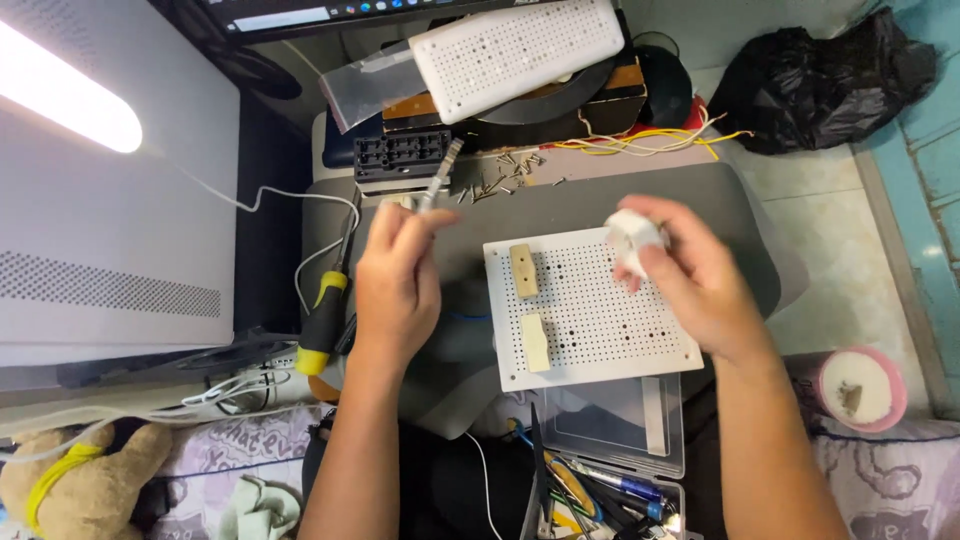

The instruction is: Removing small electronic components and a circuit board from a perforated base using a screwdriver.

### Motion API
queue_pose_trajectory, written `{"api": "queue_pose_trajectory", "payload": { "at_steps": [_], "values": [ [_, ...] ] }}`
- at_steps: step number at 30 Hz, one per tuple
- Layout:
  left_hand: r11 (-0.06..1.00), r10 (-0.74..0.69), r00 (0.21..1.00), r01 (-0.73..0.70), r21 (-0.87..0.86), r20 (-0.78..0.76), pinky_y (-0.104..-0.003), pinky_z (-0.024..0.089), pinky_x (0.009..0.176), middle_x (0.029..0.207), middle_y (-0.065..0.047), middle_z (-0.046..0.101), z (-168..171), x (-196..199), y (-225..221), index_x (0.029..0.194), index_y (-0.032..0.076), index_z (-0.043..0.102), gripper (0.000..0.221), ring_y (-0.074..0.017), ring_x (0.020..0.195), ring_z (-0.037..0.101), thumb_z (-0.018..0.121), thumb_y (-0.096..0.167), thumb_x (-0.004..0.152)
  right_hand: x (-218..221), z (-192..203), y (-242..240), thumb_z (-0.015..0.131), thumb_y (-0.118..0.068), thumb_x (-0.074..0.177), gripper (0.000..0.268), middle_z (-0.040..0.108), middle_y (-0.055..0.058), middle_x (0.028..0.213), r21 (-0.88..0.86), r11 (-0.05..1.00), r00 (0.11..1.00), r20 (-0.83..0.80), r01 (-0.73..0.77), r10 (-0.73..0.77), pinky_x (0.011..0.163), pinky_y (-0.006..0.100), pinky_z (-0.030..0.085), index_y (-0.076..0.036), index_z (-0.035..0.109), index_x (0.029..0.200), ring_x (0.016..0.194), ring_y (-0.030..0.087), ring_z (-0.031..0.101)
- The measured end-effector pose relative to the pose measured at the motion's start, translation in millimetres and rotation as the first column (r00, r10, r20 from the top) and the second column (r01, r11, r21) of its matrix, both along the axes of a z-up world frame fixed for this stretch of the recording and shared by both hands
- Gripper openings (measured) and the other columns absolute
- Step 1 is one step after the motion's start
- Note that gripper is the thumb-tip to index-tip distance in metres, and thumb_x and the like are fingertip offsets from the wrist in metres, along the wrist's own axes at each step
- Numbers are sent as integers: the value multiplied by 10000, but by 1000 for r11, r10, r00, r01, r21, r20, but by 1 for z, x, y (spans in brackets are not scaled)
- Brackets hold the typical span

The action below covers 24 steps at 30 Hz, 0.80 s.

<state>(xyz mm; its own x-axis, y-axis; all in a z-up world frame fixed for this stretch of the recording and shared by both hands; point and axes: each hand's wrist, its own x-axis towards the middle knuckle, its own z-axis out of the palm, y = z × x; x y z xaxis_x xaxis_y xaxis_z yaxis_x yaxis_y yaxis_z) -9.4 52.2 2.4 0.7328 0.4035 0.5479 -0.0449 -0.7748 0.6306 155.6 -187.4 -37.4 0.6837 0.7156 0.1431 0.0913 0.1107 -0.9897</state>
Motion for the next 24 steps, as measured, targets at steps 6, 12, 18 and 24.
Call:
{"api": "queue_pose_trajectory", "payload": {
  "at_steps": [6,12,18,24],
  "values": [
    [992,116,973,-124,24,200,-319,491,697,818,-7,420,-8,-2,14,1128,105,653,367,-204,665,480,362,-41,959,-5,20,11,477,-134,972,483,616,236,1018,22,1000,999,-29,15,-14,684,364,581,93,432,1396,820,300,675],
    [975,184,901,-218,43,394,-308,446,671,799,-21,420,1,-8,21,1117,54,647,347,-183,635,401,337,-15,976,-10,27,34,447,-84,972,458,649,227,847,-24,991,991,24,-132,133,715,368,571,115,431,1384,716,269,671],
    [937,276,821,-345,50,500,-303,422,648,782,-27,418,6,-19,28,1094,49,647,300,-186,659,409,363,43,999,-34,69,93,675,-63,856,451,636,170,1066,-258,964,787,582,-60,205,808,406,534,-11,605,1298,953,343,665],
    [927,300,774,-375,22,558,-281,392,611,759,-18,380,9,-26,34,1046,54,655,291,-173,624,377,369,100,1019,-46,62,177,745,-124,783,467,606,188,1077,-397,916,558,748,-61,361,790,462,554,-17,571,1203,926,404,662]
  ]
}}
